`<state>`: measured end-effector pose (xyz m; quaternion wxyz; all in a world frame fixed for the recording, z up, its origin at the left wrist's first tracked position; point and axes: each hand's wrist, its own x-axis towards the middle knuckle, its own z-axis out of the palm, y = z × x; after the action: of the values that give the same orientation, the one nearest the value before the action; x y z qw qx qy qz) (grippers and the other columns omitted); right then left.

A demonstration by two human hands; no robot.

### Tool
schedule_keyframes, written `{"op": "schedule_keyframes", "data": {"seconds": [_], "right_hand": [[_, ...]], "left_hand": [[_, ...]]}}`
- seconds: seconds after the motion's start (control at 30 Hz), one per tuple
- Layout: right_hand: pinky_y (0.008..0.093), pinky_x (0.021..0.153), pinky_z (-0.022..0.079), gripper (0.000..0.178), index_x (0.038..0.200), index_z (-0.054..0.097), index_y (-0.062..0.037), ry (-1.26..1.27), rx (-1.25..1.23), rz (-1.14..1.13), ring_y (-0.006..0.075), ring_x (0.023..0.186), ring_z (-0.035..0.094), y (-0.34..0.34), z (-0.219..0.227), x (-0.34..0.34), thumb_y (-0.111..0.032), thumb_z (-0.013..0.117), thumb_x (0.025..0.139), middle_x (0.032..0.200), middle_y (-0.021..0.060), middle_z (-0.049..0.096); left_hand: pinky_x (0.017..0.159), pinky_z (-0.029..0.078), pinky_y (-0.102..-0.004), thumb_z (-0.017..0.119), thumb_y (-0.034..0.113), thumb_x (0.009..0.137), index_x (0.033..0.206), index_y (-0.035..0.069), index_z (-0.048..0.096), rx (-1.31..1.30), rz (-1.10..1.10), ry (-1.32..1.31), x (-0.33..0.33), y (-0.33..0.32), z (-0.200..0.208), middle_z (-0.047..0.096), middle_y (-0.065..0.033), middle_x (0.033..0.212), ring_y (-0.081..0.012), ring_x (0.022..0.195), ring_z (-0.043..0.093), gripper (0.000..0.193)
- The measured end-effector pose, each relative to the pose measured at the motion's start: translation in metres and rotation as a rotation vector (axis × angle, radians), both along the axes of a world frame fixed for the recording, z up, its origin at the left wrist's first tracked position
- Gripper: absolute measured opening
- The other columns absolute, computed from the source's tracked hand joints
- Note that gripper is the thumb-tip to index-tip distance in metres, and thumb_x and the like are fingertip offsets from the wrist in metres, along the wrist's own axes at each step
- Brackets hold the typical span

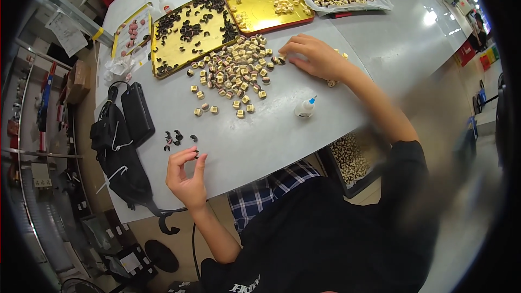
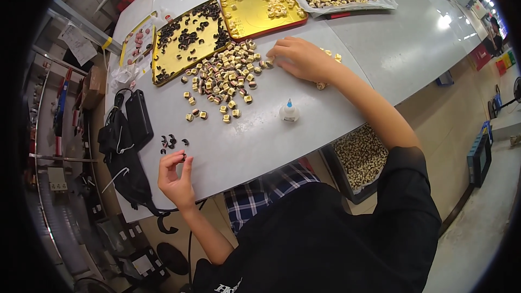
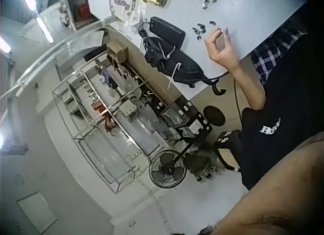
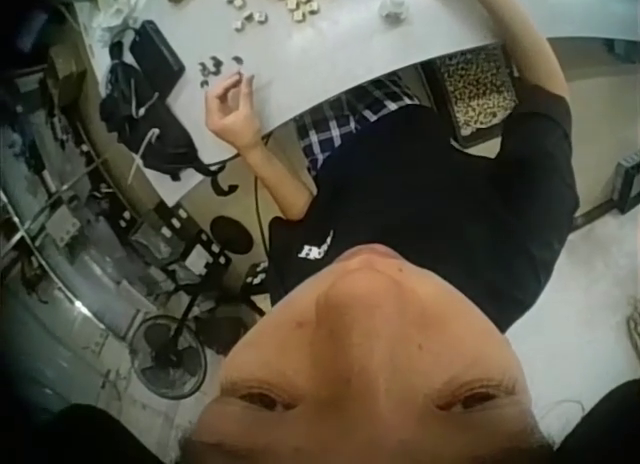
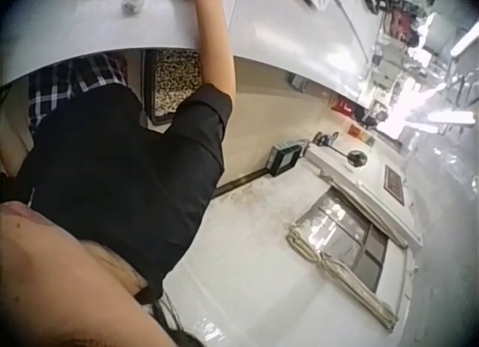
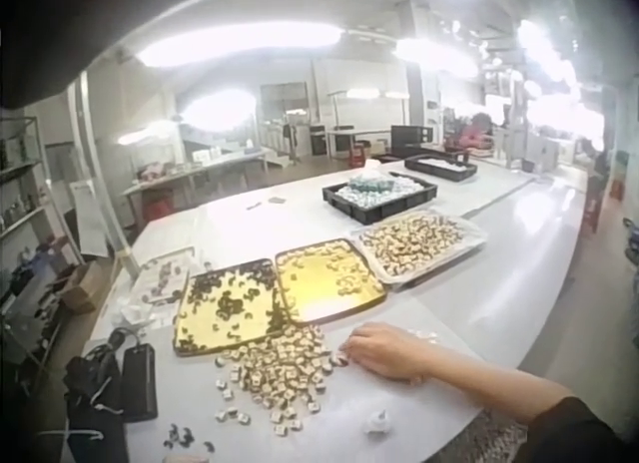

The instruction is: Assembling small gold-colored cubes onto black plastic components using glue at a factory workbench.

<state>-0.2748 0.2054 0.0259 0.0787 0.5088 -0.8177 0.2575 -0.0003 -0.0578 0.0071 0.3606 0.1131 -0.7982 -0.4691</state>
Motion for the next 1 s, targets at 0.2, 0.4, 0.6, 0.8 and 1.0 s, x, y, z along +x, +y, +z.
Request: {"op": "schedule_keyframes", "data": {"seconds": [0.2,0.4,0.6,0.8,1.0], "right_hand": [[0.0367,0.082,0.044,0.016,0.093,0.057,-0.005,-0.056,0.072,-0.019,0.0278,0.095,0.054,0.001,0.003,-0.002,-0.005,0.063,0.079,0.096,0.0075,0.058],[0.0365,0.085,0.044,0.018,0.097,0.057,-0.0052,0.042,0.061,-0.095,0.0284,0.097,0.054,0.032,0.023,0.014,-0.006,0.063,0.079,0.097,0.0089,0.059],[0.0334,0.093,0.04,0.035,0.112,0.055,-0.0037,-0.275,-0.188,-0.206,0.0231,0.107,0.054,0.05,0.044,0.074,-0.007,0.064,0.079,0.112,0.0095,0.06],[0.032,0.093,0.04,0.04,0.117,0.053,-0.0011,-0.479,-0.411,-0.234,0.0212,0.109,0.054,0.029,0.021,0.143,-0.007,0.065,0.079,0.115,0.0096,0.06],[0.0309,0.087,0.044,0.042,0.12,0.049,-0.0013,-0.607,-0.391,-0.298,0.0193,0.102,0.057,0.01,-0.011,0.15,-0.008,0.063,0.082,0.111,0.0112,0.06]], "left_hand": [[0.072,0.048,-0.0262,0.076,-0.008,0.065,0.092,-0.001,0.06,0.054,-0.004,0.026,-0.001,0.003,0.003,0.057,-0.0069,0.083,-0.0149,0.075,0.055,0.033],[0.071,0.048,-0.0266,0.078,-0.008,0.061,0.096,-0.001,0.059,0.051,-0.045,0.019,0.003,0.0,0.0,0.056,-0.0056,0.081,-0.0148,0.074,0.056,0.04],[0.068,0.049,-0.0256,0.08,-0.006,0.059,0.094,0.0,0.06,0.075,-0.001,-0.039,0.006,0.006,0.004,0.059,-0.0058,0.079,-0.0144,0.07,0.058,0.041],[0.063,0.05,-0.0245,0.081,-0.004,0.057,0.091,0.001,0.061,-0.016,-0.043,-0.067,-0.003,0.027,0.007,0.062,-0.0067,0.075,-0.0137,0.066,0.061,0.04],[0.062,0.05,-0.0243,0.082,-0.002,0.057,0.091,0.002,0.062,-0.02,-0.119,-0.04,-0.017,0.048,0.009,0.063,-0.0072,0.075,-0.0143,0.065,0.062,0.04]]}}
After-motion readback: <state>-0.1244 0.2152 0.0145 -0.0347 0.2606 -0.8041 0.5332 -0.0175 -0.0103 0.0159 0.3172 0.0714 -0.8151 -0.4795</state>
